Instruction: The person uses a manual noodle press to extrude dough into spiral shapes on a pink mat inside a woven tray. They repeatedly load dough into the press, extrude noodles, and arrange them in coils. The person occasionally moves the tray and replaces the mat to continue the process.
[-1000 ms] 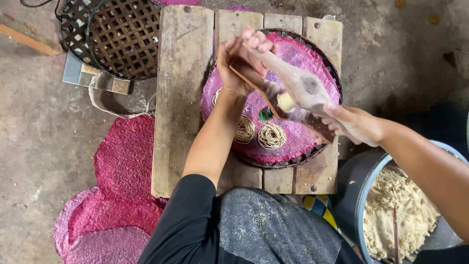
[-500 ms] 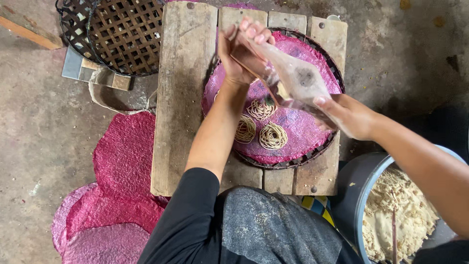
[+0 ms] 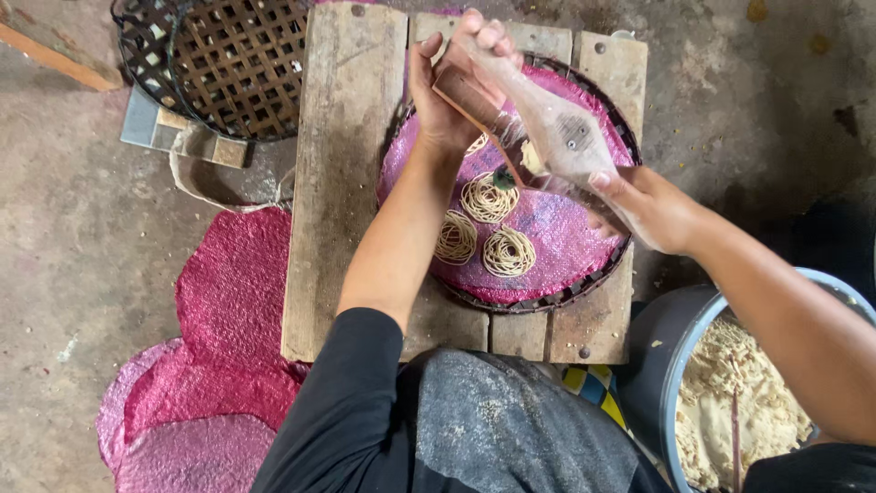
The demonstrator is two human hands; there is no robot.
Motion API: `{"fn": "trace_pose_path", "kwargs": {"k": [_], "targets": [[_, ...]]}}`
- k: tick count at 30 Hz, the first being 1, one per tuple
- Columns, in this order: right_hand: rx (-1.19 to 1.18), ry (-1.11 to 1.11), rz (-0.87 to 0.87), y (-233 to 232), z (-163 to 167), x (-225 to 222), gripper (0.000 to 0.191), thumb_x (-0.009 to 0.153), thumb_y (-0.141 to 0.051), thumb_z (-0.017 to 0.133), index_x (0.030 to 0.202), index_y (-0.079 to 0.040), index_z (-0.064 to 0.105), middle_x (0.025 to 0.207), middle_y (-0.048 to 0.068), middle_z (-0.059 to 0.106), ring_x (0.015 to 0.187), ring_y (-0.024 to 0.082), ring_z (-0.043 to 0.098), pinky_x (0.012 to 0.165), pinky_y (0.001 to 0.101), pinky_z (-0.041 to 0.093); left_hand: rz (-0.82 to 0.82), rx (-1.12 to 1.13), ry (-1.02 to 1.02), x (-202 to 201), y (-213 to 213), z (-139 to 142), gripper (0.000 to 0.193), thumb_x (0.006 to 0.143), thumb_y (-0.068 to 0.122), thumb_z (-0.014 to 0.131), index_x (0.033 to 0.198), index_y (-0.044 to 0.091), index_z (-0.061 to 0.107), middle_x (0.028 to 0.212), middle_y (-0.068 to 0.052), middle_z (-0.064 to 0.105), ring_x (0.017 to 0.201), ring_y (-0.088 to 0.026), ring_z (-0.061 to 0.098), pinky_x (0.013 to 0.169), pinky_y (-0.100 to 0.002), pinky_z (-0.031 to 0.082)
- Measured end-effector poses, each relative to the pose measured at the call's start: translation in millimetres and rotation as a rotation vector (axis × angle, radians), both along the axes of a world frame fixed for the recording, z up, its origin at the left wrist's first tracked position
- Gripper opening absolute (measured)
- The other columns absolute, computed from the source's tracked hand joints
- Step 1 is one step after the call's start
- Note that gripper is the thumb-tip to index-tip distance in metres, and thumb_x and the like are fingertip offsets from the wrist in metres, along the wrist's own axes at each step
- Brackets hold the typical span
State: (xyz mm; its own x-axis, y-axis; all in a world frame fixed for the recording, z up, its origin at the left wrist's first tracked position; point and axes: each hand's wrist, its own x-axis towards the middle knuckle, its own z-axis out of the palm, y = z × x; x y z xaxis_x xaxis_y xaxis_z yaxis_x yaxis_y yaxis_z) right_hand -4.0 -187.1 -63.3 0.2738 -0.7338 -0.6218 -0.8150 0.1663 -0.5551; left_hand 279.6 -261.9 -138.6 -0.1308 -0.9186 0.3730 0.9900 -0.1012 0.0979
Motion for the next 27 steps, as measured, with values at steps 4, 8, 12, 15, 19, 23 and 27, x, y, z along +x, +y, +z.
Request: {"fn": "trace_pose_path", "kwargs": {"k": [4, 8, 12, 15, 19, 23, 27], "targets": [[0.030, -0.293, -0.025, 5.1, -2.1, -10.4, 0.067, 0.097, -0.058, 0.044, 0.121, 0.001, 0.063, 0.088, 0.011, 0.071, 0.079, 0.021, 0.067, 0.074, 0.0373, 0.057, -0.036, 0.352, -0.880, 7.6, 24.6, -4.7, 0.087, 0.095, 0.078, 0.016, 0.157, 0.021, 0.038, 0.125, -0.012, 0.079, 0.061, -0.016, 0.039, 0.052, -0.031, 0.030], [0.007, -0.327, -0.069, 11.0, -8.0, -17.8, 0.066, 0.101, -0.056, 0.046, 0.123, 0.004, 0.063, 0.089, 0.012, 0.070, 0.080, 0.021, 0.066, 0.075, 0.0371, 0.055, -0.269, 0.278, -1.179, -2.3, 48.1, -26.1, 0.090, 0.097, 0.075, 0.011, 0.158, 0.014, 0.035, 0.122, -0.015, 0.077, 0.059, -0.015, 0.034, 0.054, -0.031, 0.030], [-0.097, -0.303, -0.103, 13.2, -28.6, -23.3, 0.063, 0.104, -0.052, 0.046, 0.122, 0.007, 0.060, 0.091, 0.011, 0.070, 0.081, 0.019, 0.068, 0.076, 0.0352, 0.055, -0.171, 0.224, -1.523, -1.5, 66.9, -36.9, 0.099, 0.110, 0.068, 0.010, 0.135, 0.000, 0.078, 0.098, -0.015, 0.081, 0.061, -0.013, 0.042, 0.059, -0.030, 0.038], [-0.085, -0.425, -0.225, 17.6, -38.3, -38.1, 0.058, 0.102, -0.047, 0.048, 0.132, 0.002, 0.053, 0.099, 0.010, 0.069, 0.085, 0.018, 0.068, 0.078, 0.0347, 0.059, 0.287, -0.098, -1.671, 8.8, 91.7, -31.4, 0.064, 0.114, 0.052, 0.029, 0.134, 0.003, 0.065, 0.112, -0.008, 0.080, 0.099, -0.009, 0.072, 0.092, -0.033, 0.052], [-0.002, -0.575, -0.264, 47.0, -38.2, -79.0, 0.062, 0.110, -0.046, 0.047, 0.140, 0.008, 0.053, 0.104, 0.018, 0.067, 0.079, 0.023, 0.056, 0.068, 0.0382, 0.046, 0.281, 0.033, -2.138, 11.7, 116.3, 7.4, 0.058, 0.101, 0.034, 0.046, 0.156, 0.015, 0.054, 0.099, -0.020, 0.078, 0.092, -0.032, 0.075, 0.085, -0.046, 0.057], [0.338, -0.577, -0.276, 99.9, -23.6, -101.7, 0.068, 0.103, -0.052, 0.039, 0.136, 0.005, 0.055, 0.104, 0.020, 0.071, 0.084, 0.025, 0.060, 0.073, 0.0403, 0.048, -0.133, 0.107, -0.437, -36.5, 119.2, 29.9, 0.083, 0.095, 0.060, 0.057, 0.157, 0.006, 0.041, 0.145, -0.009, 0.064, 0.133, -0.022, 0.063, 0.121, -0.038, 0.046], [0.465, -0.400, -0.377, 126.4, 6.8, -106.3, 0.068, 0.092, -0.054, 0.032, 0.139, -0.011, 0.054, 0.114, 0.006, 0.075, 0.094, 0.020, 0.071, 0.082, 0.0397, 0.058, -0.262, 0.080, 0.017, -102.2, 123.5, 16.8, 0.063, 0.103, 0.067, 0.051, 0.124, 0.008, 0.060, 0.107, -0.006, 0.063, 0.107, -0.024, 0.063, 0.112, -0.044, 0.047]]}}
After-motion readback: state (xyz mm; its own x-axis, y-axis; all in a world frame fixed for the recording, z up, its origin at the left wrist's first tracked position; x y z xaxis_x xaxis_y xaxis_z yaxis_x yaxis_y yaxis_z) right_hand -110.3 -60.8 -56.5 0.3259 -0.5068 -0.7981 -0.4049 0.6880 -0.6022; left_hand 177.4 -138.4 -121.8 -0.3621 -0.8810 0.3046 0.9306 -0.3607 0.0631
